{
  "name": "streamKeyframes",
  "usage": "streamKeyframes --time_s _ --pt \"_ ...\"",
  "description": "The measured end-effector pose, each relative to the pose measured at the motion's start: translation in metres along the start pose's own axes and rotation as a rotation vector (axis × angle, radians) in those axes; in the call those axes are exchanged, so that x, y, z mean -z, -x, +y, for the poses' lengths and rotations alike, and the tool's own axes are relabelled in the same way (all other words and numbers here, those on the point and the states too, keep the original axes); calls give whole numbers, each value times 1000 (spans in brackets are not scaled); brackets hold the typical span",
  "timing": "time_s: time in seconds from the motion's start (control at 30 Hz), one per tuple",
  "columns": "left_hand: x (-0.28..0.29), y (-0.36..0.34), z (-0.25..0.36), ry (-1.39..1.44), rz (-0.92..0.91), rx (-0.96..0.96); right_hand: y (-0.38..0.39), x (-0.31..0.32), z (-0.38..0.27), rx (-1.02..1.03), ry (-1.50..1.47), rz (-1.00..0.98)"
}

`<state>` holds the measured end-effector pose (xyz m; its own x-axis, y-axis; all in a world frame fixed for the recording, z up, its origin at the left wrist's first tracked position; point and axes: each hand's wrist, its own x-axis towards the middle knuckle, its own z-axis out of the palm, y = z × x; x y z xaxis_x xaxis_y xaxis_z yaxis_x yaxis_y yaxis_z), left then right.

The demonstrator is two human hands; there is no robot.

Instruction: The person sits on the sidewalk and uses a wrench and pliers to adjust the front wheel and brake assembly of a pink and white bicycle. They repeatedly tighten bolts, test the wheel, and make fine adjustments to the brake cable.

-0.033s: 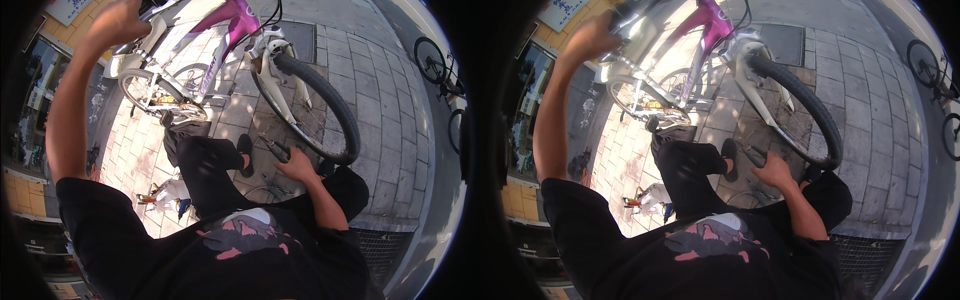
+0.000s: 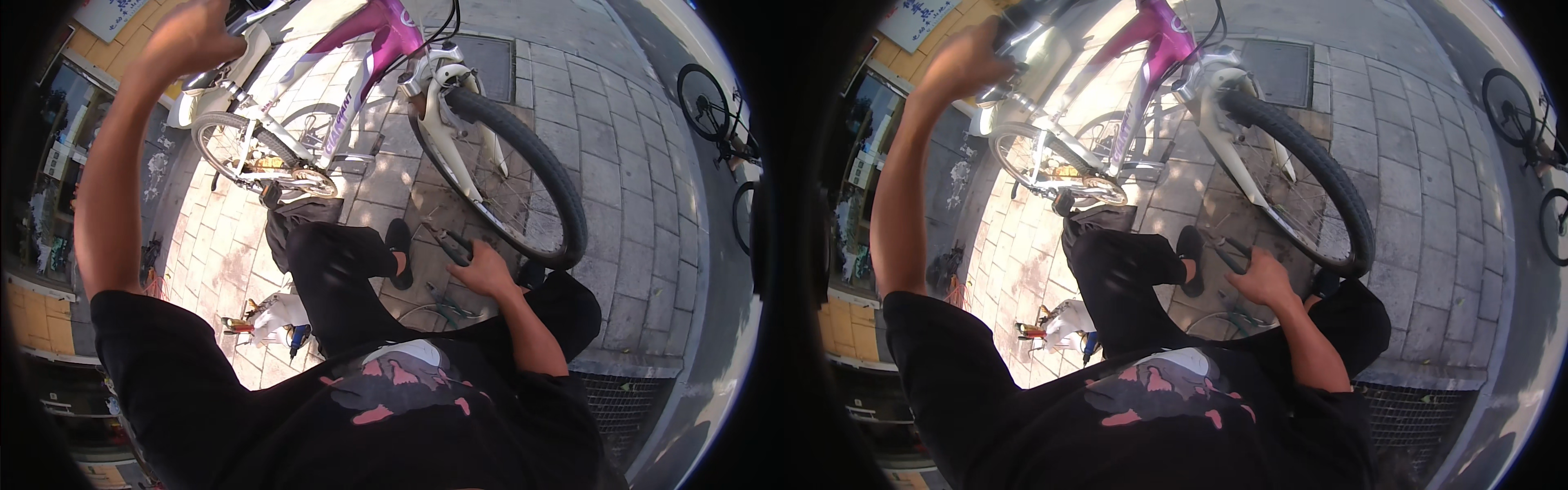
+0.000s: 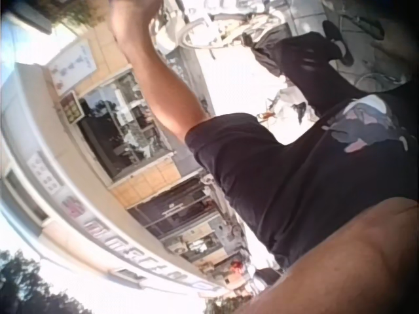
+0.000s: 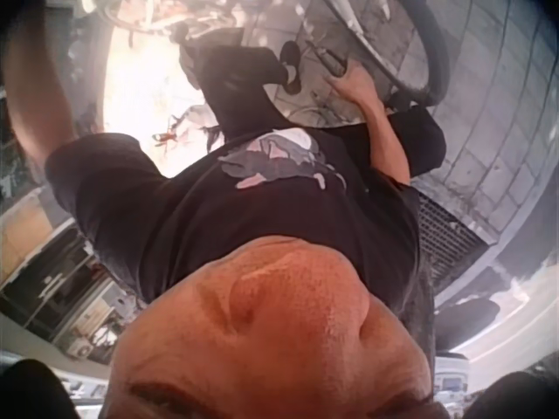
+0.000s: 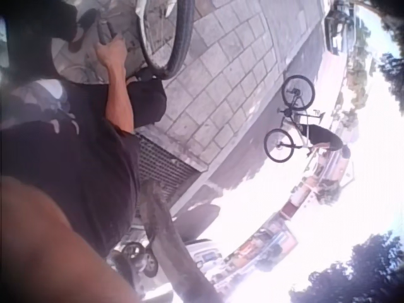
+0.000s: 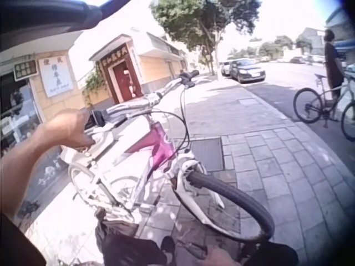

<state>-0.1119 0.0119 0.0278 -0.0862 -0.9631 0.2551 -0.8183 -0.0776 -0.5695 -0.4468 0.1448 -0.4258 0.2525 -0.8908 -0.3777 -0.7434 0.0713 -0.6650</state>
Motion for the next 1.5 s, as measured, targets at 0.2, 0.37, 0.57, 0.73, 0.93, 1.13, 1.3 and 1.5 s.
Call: streamKeyframes --time_s 0.2,0.37,0.57,0.73,0.93,1.13,1.3,1.5 --pt "-25 -3 -17 98 88 -18 0 0 -3 -5 7 -27" --pt "-11 -1 -2 70 17 2 1 5 -2 -41 16 -44" --pt "-20 -7 -26 67 63 -71 0 4 -5 -32 21 -71" --pt "-9 -1 -6 120 -24 -4 2 6 -4 -28 41 -66" --pt "-9 5 -3 218 -1 -22 3 8 -5 -34 26 -77" --pt "-22 -11 -22 86 14 -37 3 7 -3 -21 29 -50" --pt "-19 -7 -18 169 2 -29 3 7 -1 -19 39 -49" --pt "-23 -1 -16 188 63 -76 0 1 -1 2 57 -34"
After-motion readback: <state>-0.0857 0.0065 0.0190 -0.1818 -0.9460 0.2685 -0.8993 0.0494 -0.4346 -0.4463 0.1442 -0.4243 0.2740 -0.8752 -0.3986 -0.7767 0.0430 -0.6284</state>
